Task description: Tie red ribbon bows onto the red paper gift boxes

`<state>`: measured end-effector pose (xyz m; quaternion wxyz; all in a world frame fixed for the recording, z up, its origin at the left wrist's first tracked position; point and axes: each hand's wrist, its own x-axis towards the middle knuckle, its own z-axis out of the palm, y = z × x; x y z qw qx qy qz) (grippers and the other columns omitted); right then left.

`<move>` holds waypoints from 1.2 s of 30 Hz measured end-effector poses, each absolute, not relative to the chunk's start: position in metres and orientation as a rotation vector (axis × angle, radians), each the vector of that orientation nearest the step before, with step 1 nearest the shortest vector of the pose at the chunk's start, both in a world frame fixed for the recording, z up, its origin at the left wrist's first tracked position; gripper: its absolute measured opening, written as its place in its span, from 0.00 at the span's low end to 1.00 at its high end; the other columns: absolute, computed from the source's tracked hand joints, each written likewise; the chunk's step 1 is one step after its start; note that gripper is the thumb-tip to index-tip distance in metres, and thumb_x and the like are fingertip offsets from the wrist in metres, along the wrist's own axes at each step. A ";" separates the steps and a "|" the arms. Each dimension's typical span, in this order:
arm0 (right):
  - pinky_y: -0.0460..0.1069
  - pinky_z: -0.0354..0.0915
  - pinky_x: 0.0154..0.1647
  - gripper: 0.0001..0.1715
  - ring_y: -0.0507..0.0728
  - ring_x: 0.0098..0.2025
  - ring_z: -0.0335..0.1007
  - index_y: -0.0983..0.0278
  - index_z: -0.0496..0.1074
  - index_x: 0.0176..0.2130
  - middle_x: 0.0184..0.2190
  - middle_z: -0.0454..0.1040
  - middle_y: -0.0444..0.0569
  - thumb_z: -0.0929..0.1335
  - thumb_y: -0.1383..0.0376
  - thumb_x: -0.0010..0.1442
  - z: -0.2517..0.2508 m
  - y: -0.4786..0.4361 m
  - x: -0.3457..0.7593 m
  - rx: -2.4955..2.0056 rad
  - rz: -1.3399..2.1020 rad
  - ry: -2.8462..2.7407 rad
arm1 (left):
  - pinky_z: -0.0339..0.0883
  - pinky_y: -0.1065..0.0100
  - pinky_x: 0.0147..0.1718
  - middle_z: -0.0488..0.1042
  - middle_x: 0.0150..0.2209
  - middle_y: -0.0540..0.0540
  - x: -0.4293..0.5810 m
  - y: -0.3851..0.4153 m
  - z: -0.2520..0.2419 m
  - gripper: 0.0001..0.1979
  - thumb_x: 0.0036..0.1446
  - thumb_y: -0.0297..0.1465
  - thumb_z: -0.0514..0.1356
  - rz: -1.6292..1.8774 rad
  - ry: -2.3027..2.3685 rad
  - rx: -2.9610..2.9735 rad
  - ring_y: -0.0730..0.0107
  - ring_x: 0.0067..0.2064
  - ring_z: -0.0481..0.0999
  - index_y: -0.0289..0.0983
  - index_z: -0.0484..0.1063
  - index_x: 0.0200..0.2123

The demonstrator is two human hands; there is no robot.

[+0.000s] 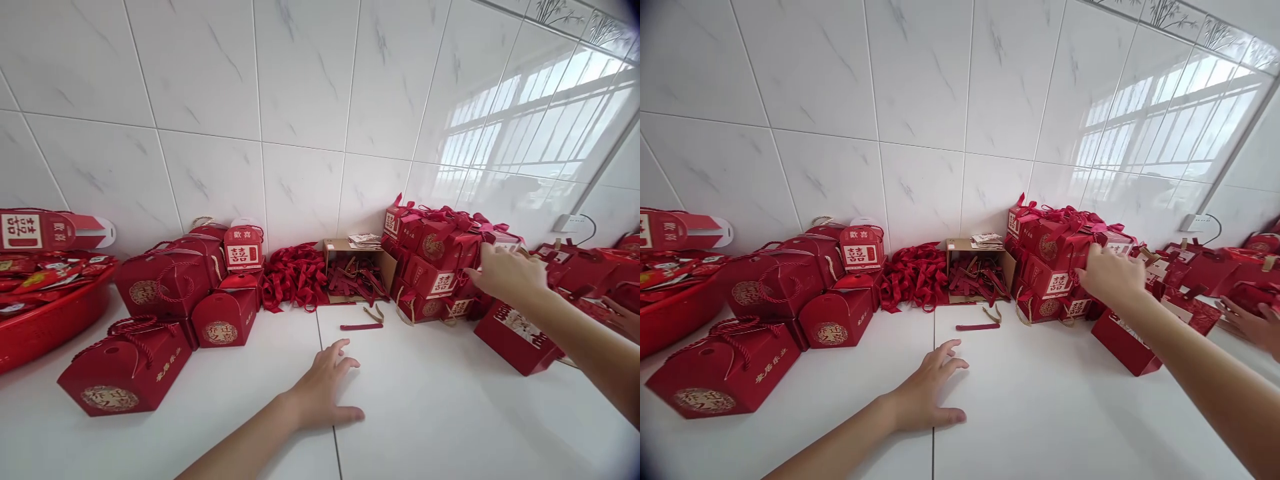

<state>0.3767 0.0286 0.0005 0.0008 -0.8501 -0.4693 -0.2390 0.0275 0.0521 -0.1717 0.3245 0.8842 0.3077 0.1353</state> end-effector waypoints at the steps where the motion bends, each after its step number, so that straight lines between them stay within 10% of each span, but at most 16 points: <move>1: 0.58 0.58 0.38 0.30 0.70 0.49 0.66 0.72 0.62 0.55 0.49 0.68 0.69 0.57 0.54 0.62 0.007 0.032 0.356 -2.547 -0.691 -1.611 | 0.56 0.46 0.54 0.46 0.65 0.41 0.028 0.052 -0.171 0.36 0.40 0.49 0.65 0.336 0.807 2.324 0.42 0.62 0.49 0.46 0.64 0.54; 8: 0.52 0.66 0.42 0.20 0.60 0.46 0.71 0.57 0.68 0.52 0.48 0.74 0.49 0.62 0.62 0.60 -0.065 0.067 0.243 -1.797 0.062 -2.234 | 0.50 0.45 0.56 0.59 0.61 0.39 0.030 0.052 -0.166 0.36 0.41 0.51 0.63 0.329 0.752 2.423 0.42 0.61 0.53 0.45 0.67 0.55; 15: 0.54 0.65 0.49 0.16 0.61 0.49 0.69 0.53 0.74 0.42 0.46 0.74 0.45 0.59 0.63 0.63 -0.155 0.081 0.213 -1.722 0.071 -2.144 | 0.52 0.45 0.55 0.62 0.58 0.36 0.031 0.052 -0.168 0.36 0.42 0.51 0.63 0.365 0.721 2.498 0.42 0.58 0.57 0.42 0.68 0.54; 23: 0.56 0.65 0.46 0.10 0.63 0.45 0.70 0.54 0.75 0.33 0.38 0.75 0.45 0.64 0.58 0.59 -0.155 0.087 0.233 -1.736 0.055 -1.918 | 0.51 0.46 0.55 0.60 0.59 0.36 0.032 0.054 -0.169 0.36 0.42 0.50 0.63 0.326 0.746 2.471 0.42 0.59 0.54 0.41 0.67 0.54; 33: 0.46 0.65 0.44 0.27 0.52 0.44 0.72 0.63 0.55 0.61 0.50 0.71 0.52 0.55 0.64 0.64 -0.111 0.150 0.284 -1.799 0.127 -1.680 | 0.52 0.48 0.55 0.60 0.59 0.40 0.032 0.054 -0.168 0.36 0.42 0.50 0.63 0.311 0.769 2.454 0.45 0.59 0.54 0.44 0.66 0.54; 36: 0.48 0.66 0.41 0.18 0.54 0.37 0.73 0.62 0.72 0.48 0.38 0.77 0.50 0.64 0.63 0.57 -0.119 0.153 0.289 -1.888 0.232 -1.764 | 0.53 0.49 0.55 0.59 0.59 0.41 0.031 0.054 -0.169 0.35 0.42 0.51 0.63 0.298 0.765 2.473 0.46 0.59 0.55 0.45 0.65 0.54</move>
